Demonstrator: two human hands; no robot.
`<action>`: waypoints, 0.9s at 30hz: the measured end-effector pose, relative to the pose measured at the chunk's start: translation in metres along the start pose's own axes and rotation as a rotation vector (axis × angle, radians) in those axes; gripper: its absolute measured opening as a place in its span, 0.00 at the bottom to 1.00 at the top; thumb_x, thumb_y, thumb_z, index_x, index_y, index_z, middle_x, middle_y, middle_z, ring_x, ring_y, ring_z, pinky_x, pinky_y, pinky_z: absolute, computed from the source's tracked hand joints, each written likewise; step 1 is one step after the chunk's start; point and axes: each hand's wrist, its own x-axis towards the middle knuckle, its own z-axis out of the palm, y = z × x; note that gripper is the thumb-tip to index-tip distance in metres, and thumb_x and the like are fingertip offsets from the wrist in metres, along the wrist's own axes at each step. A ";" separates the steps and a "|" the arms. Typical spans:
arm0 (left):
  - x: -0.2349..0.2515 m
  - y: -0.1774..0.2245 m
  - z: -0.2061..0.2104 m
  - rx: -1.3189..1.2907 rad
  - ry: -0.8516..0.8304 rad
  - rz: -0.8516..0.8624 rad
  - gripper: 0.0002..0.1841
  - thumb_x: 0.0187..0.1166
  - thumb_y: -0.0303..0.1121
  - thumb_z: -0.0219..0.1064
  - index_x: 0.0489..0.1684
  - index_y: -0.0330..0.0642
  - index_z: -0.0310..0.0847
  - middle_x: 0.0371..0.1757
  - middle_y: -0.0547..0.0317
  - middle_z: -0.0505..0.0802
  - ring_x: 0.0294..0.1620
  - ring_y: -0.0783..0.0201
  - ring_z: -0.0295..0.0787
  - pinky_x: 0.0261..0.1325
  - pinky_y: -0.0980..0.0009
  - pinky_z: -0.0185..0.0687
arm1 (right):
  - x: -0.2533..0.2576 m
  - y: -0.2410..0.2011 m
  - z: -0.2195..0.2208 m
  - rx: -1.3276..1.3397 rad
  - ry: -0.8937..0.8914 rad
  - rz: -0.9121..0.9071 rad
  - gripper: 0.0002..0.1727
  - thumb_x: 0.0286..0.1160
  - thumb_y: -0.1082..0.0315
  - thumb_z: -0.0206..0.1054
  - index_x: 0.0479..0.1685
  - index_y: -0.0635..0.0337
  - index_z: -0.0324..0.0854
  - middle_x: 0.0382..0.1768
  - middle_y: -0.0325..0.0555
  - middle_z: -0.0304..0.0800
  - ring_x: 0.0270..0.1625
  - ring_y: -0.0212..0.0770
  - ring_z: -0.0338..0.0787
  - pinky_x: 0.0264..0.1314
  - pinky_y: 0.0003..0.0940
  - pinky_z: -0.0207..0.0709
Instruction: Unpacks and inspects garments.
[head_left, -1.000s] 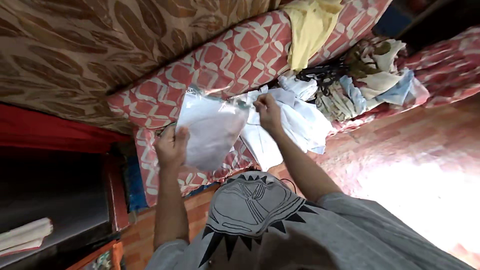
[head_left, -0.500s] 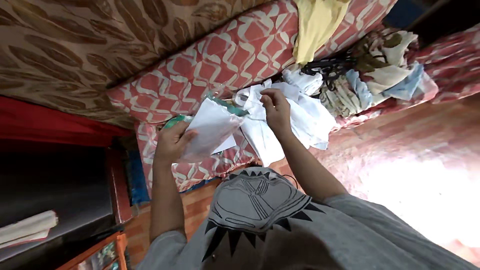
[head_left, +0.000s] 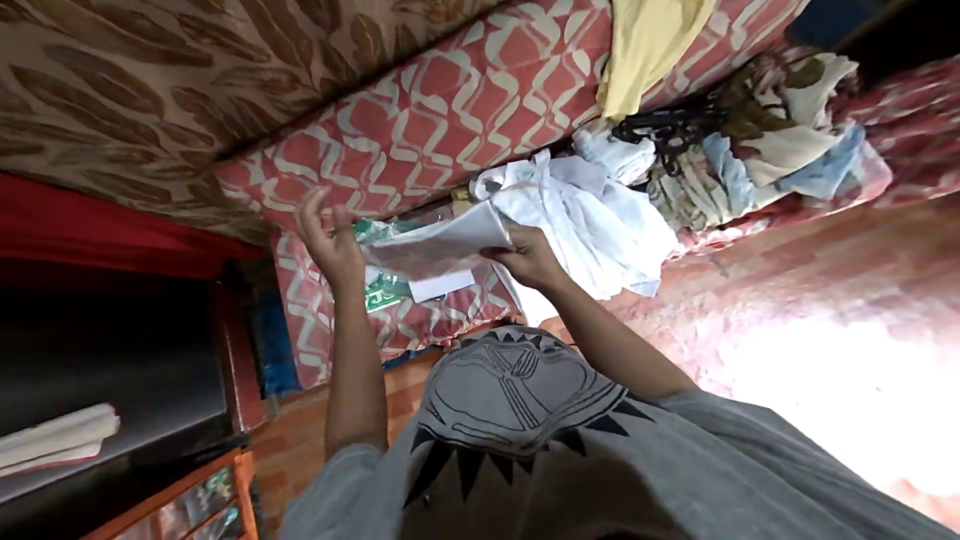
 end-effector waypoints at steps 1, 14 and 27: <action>-0.011 -0.018 0.007 -0.073 0.026 -0.179 0.27 0.92 0.39 0.53 0.79 0.23 0.65 0.75 0.31 0.78 0.75 0.52 0.76 0.76 0.62 0.74 | 0.000 0.001 -0.003 -0.029 0.001 -0.004 0.07 0.69 0.77 0.70 0.41 0.71 0.91 0.48 0.54 0.95 0.57 0.37 0.92 0.68 0.35 0.82; -0.017 0.012 0.042 -0.177 -0.265 -0.314 0.20 0.93 0.37 0.53 0.56 0.26 0.84 0.45 0.48 0.91 0.46 0.70 0.86 0.58 0.68 0.83 | -0.029 0.040 -0.028 0.919 0.383 0.690 0.10 0.91 0.62 0.49 0.51 0.49 0.75 0.35 0.33 0.89 0.45 0.32 0.91 0.55 0.38 0.87; 0.058 0.082 0.064 0.207 -0.301 0.005 0.24 0.92 0.47 0.53 0.40 0.34 0.86 0.29 0.55 0.87 0.31 0.62 0.84 0.42 0.59 0.80 | -0.030 0.021 -0.046 1.084 0.550 0.530 0.17 0.93 0.54 0.47 0.55 0.49 0.80 0.46 0.38 0.96 0.51 0.34 0.95 0.58 0.39 0.90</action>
